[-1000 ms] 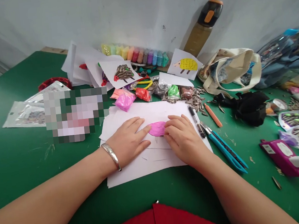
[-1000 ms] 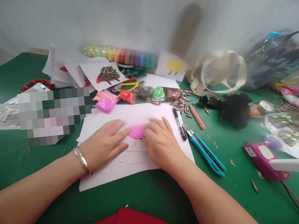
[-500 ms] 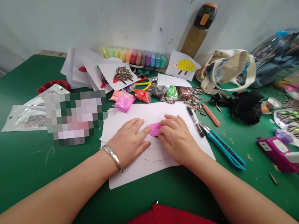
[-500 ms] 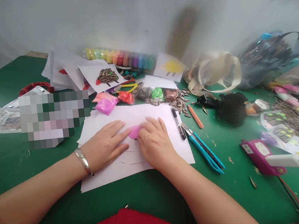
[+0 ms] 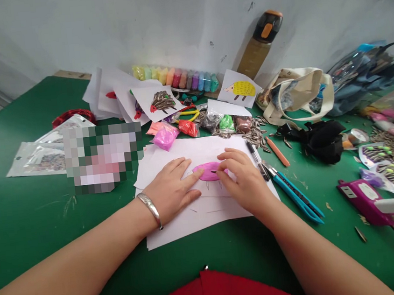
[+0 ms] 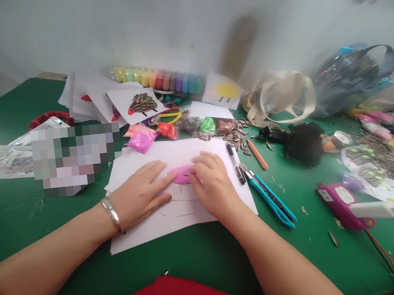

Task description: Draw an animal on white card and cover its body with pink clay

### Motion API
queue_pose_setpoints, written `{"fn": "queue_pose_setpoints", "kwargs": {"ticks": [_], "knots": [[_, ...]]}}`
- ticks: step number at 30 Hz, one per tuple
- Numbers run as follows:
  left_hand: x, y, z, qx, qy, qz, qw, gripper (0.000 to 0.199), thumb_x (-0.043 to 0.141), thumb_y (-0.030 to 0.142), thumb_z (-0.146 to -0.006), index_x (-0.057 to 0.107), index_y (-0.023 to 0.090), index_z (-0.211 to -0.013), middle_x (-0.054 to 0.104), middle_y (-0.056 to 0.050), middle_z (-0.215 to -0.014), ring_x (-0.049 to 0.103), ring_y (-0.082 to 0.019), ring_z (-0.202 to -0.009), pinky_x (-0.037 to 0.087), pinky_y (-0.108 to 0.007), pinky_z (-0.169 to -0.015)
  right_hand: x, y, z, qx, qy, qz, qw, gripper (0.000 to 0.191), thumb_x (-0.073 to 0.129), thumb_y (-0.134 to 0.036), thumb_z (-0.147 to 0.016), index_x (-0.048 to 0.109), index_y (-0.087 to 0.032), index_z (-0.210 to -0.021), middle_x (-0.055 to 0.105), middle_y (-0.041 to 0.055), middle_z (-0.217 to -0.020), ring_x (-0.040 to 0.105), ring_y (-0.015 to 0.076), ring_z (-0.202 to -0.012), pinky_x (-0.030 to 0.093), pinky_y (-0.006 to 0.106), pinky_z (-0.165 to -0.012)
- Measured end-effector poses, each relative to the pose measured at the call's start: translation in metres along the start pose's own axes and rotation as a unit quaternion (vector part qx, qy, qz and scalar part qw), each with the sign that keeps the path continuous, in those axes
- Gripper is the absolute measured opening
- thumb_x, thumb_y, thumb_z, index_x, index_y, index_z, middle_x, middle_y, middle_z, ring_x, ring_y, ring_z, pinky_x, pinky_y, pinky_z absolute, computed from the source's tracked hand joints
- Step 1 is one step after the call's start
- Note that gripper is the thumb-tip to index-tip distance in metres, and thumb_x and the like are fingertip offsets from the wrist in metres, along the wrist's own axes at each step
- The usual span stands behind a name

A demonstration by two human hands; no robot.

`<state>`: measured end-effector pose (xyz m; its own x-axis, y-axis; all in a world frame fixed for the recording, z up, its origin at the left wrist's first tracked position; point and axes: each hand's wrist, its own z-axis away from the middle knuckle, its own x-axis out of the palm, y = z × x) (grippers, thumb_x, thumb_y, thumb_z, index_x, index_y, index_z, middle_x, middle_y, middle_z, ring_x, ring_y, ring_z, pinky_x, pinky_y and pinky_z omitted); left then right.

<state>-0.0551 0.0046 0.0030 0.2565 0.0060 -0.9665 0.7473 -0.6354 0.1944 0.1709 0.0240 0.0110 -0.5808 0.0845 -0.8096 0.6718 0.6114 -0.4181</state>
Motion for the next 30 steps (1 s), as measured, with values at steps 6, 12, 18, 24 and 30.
{"fn": "queue_pose_setpoints", "kwargs": {"ticks": [6, 12, 18, 24, 30], "knots": [[0.000, 0.002, 0.001, -0.005, -0.018, -0.004, 1.000, 0.051, 0.052, 0.043, -0.092, 0.049, 0.020, -0.137, 0.043, -0.018, -0.143, 0.036, -0.036, -0.133, 0.032, -0.054, -0.107, -0.006, 0.007, 0.005, -0.014, -0.034, 0.004, 0.999, 0.011, 0.051, -0.016, -0.090, 0.060, -0.021, -0.088, 0.064, 0.0089, -0.109, 0.048, 0.0269, -0.121, 0.041, 0.050, -0.102], [0.002, 0.003, 0.002, -0.012, -0.023, 0.008, 1.000, 0.050, 0.053, 0.046, -0.091, 0.050, 0.025, -0.137, 0.038, -0.015, -0.148, 0.032, -0.038, -0.136, 0.027, -0.057, -0.109, -0.007, 0.004, 0.003, -0.021, -0.056, 0.027, 0.998, 0.015, 0.048, -0.015, -0.091, 0.061, -0.021, -0.087, 0.064, 0.0082, -0.107, 0.046, 0.0289, -0.124, 0.036, 0.055, -0.104], [0.004, 0.003, 0.003, -0.004, -0.029, 0.003, 1.000, 0.047, 0.054, 0.047, -0.091, 0.052, 0.029, -0.135, 0.038, -0.014, -0.148, 0.030, -0.039, -0.136, 0.026, -0.059, -0.109, -0.011, 0.012, 0.004, -0.015, -0.071, 0.039, 0.997, 0.014, 0.049, -0.015, -0.090, 0.061, -0.021, -0.086, 0.064, 0.0087, -0.107, 0.046, 0.0289, -0.124, 0.038, 0.054, -0.102], [0.004, 0.002, 0.003, -0.003, -0.025, 0.006, 1.000, 0.046, 0.050, 0.046, -0.093, 0.050, 0.031, -0.137, 0.036, -0.012, -0.150, 0.030, -0.038, -0.137, 0.025, -0.058, -0.109, -0.011, 0.014, 0.005, -0.009, -0.064, 0.055, 0.996, 0.015, 0.048, -0.018, -0.091, 0.062, -0.021, -0.088, 0.063, 0.0089, -0.111, 0.044, 0.0297, -0.127, 0.035, 0.057, -0.103], [0.003, 0.002, 0.003, -0.001, -0.029, -0.007, 1.000, 0.044, 0.050, 0.045, -0.093, 0.052, 0.032, -0.135, 0.037, -0.012, -0.150, 0.029, -0.040, -0.137, 0.026, -0.059, -0.108, -0.015, 0.017, 0.002, 0.000, -0.061, 0.047, 0.997, 0.016, 0.047, -0.016, -0.091, 0.062, -0.021, -0.085, 0.065, 0.0080, -0.109, 0.046, 0.0286, -0.125, 0.036, 0.054, -0.103]]}}
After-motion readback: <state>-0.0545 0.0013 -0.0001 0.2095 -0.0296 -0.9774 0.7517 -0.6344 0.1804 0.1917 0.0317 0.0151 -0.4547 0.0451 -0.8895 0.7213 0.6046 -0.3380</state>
